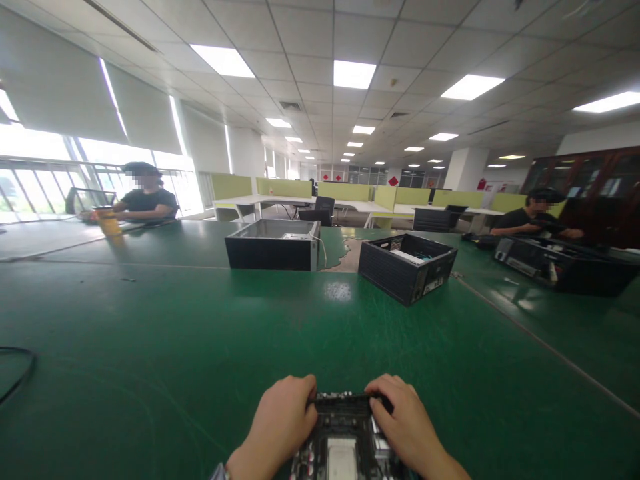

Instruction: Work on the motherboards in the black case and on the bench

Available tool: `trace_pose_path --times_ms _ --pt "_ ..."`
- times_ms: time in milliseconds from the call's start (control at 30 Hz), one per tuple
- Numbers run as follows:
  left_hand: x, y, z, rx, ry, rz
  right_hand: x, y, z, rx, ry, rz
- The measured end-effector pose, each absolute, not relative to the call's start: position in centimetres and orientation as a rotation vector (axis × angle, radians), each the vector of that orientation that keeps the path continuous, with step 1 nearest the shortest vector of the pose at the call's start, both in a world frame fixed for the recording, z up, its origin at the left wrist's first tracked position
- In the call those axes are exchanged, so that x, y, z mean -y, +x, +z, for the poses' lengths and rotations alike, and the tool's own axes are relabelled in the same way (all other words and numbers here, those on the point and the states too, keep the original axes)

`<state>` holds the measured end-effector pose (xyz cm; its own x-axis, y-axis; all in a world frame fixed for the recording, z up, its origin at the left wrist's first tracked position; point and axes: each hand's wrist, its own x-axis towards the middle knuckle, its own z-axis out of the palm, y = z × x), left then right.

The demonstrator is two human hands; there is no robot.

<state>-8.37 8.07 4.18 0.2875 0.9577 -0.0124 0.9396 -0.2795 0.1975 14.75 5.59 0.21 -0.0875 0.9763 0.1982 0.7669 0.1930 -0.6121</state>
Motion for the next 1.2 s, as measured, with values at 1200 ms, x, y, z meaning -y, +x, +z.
trace_pose_path --times_ms 1200 --pt "-8.1 -9.0 5.2 -1.7 2.371 0.125 -5.3 14.4 0.7 1.916 -1.712 0.461"
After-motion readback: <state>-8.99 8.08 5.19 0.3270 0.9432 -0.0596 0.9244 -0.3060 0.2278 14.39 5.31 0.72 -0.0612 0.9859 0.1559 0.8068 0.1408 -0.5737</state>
